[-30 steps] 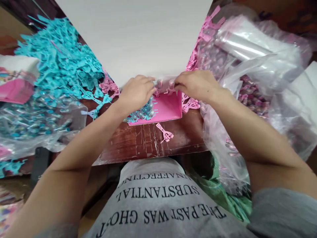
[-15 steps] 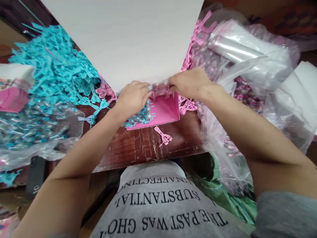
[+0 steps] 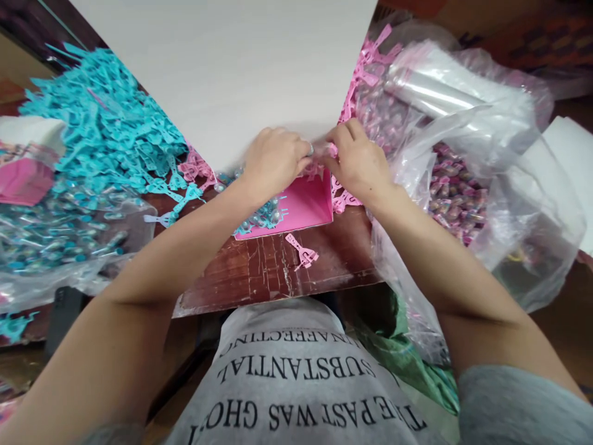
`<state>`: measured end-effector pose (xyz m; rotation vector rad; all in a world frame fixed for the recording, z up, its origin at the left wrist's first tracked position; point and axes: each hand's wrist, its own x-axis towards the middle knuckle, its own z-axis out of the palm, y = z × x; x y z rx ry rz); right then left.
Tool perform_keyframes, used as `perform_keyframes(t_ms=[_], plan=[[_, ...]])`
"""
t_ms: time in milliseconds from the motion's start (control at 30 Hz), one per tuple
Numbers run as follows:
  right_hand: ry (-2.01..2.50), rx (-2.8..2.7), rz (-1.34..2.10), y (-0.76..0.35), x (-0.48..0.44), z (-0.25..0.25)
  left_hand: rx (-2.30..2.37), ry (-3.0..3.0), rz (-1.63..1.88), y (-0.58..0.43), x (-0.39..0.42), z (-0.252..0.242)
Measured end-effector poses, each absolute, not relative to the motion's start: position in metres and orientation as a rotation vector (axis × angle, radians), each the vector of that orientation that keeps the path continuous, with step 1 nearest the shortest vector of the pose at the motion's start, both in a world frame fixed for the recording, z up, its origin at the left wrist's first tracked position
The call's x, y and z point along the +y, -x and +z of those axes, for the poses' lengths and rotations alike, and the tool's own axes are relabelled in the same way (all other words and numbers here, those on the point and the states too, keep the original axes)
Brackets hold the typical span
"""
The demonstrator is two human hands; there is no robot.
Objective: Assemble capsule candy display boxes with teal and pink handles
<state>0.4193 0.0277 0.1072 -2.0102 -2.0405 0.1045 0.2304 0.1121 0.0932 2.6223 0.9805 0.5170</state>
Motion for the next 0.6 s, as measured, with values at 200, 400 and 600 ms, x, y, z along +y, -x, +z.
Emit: perform_keyframes(t_ms=[200, 400, 600], plan=[[1.993, -2.065, 0.149, -0.415, 0.044, 0.08, 1.034, -2.768, 0.346, -0.243, 0.135, 0.09], [1.947, -2.07, 0.168, -0.426, 0.016, 0.094, 0.988, -2.919, 0.204, -0.236, 0.076, 0.13], [2.193, -1.469, -0.154, -0.519, -0.1, 0.122, 0.391, -2.71, 0.051, -0.186, -0.031, 0.059]])
